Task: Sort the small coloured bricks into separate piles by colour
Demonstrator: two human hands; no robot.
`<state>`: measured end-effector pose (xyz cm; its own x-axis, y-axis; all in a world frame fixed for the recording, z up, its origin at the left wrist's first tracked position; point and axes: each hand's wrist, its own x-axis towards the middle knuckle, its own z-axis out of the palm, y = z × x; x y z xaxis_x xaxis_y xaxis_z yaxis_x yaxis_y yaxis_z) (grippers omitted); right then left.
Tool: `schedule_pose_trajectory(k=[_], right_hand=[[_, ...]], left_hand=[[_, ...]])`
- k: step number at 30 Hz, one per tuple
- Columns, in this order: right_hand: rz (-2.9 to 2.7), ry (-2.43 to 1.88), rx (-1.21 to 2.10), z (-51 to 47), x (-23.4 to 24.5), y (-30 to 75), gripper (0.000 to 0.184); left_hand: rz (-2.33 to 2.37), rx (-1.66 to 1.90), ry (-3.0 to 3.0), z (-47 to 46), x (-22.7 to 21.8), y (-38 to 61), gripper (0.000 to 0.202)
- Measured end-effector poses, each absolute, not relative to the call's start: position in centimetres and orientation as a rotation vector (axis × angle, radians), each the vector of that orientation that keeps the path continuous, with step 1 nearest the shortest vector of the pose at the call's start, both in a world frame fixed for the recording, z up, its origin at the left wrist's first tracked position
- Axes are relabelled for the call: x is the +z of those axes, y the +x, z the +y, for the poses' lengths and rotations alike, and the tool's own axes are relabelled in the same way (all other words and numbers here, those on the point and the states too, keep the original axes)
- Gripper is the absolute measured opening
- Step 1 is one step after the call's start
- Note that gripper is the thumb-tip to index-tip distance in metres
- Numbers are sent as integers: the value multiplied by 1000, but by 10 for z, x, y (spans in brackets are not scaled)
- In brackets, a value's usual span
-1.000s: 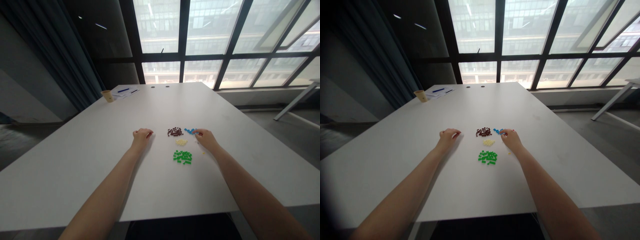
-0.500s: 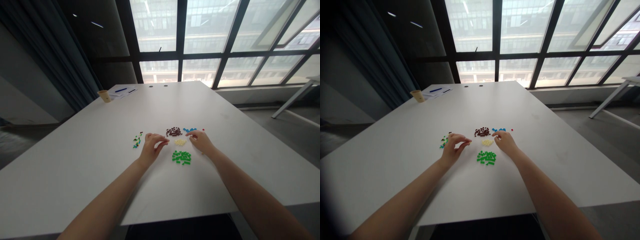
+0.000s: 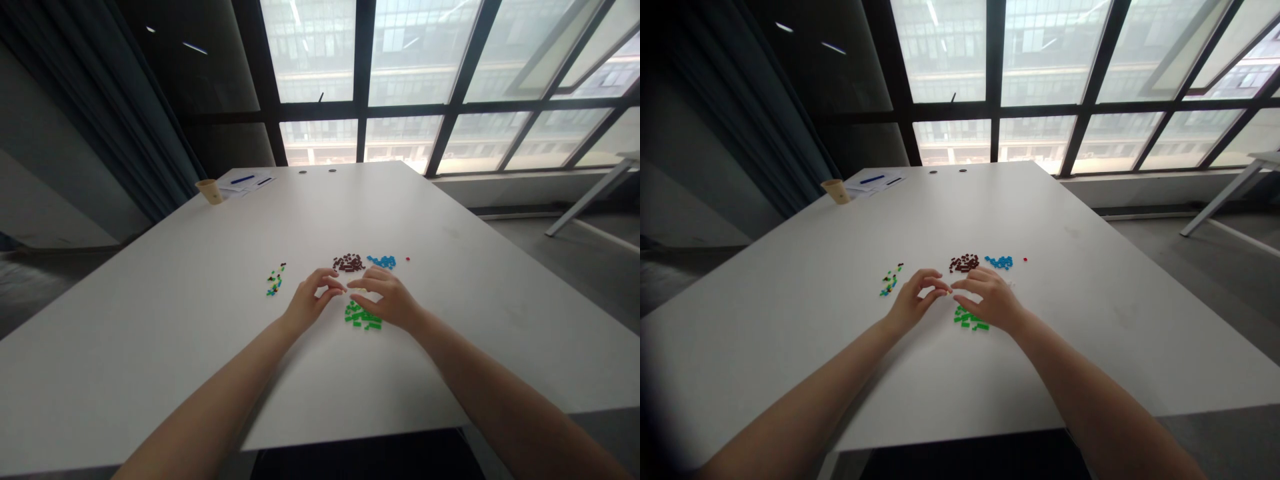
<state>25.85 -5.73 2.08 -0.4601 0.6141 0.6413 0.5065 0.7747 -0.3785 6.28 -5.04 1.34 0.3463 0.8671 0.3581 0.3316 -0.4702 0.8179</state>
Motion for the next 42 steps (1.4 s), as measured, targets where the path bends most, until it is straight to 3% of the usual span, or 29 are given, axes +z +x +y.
schedule_pose_trajectory(k=[11, 21, 32, 39, 42], right_hand=[[-2246, -883, 98, -57, 16, 254, 11], [-2034, -1702, 358, -34, 2, 292, 6], [-2032, -1709, 361, -32, -5, 291, 11], [-1927, -1754, 325, -29, 12, 302, 22], [-1965, -1714, 386, -32, 12, 300, 25]], left_hand=[[1037, 1062, 1889, -49, 11, 66, 26], [1148, 1062, 1891, -44, 14, 63, 26], [1164, 1056, 1971, -41, 9, 61, 24], [1614, 1337, 1920, 0, 8, 6, 25], [1965, 1174, 1929, 23, -1, -32, 26]])
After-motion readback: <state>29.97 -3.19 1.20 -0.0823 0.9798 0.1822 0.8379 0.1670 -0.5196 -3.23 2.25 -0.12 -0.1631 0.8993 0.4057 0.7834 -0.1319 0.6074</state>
